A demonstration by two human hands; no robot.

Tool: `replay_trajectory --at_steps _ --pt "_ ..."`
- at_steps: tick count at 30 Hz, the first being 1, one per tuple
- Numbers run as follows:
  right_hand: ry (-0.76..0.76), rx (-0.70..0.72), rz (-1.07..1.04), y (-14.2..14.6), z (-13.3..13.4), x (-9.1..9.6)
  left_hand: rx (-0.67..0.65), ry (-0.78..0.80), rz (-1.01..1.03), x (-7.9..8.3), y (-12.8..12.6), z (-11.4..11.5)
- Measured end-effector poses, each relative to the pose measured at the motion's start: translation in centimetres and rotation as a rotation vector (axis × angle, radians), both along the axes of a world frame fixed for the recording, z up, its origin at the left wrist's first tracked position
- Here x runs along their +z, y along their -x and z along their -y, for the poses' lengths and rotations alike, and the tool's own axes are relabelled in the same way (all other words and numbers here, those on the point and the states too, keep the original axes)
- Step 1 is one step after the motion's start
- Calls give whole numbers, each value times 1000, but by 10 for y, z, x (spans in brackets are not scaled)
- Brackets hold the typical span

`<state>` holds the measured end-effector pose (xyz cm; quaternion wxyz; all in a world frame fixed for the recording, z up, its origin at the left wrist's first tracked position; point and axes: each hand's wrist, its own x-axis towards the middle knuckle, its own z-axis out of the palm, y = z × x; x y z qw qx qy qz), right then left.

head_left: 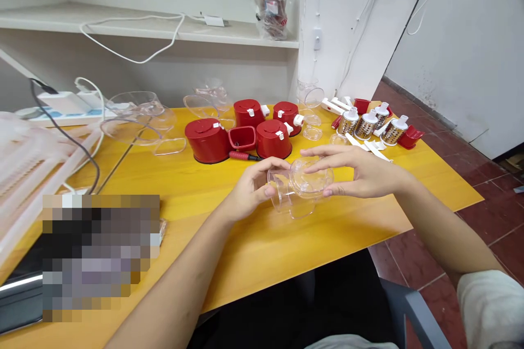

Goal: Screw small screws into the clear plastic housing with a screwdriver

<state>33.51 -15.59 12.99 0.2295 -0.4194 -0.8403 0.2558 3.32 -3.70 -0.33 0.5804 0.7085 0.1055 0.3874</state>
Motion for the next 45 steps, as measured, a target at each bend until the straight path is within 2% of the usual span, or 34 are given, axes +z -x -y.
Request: replay_trajectory --at_steps 15,25,27,28,31,32,33,37,42,45 --pt "94 -71 -187 8 6 -21 -37 9 -8 2 1 2" --pt "51 -165 -408 25 15 -62 -34 -19 -22 4 2 -1" --pt "33 -179 -429 27 15 -67 30 -73 -58 7 11 -9" --pt "24 -183 -436 28 15 -69 124 -105 -76 7 18 -16" --pt "-5 -192 -464 30 14 -75 634 -235 -288 4 39 -38" --pt "-16 -194 -475 30 14 -78 758 -292 -393 2 44 -46" --pt "-28 -196 -486 31 14 -80 826 -347 -474 -2 48 -52" --pt "-73 -201 -513 31 12 -89 875 -527 -697 -13 48 -64" --pt "-113 -200 -504 31 13 -92 961 -585 -879 -17 36 -65" --pt "-123 -204 -490 30 14 -93 959 -617 -951 -17 34 -63"
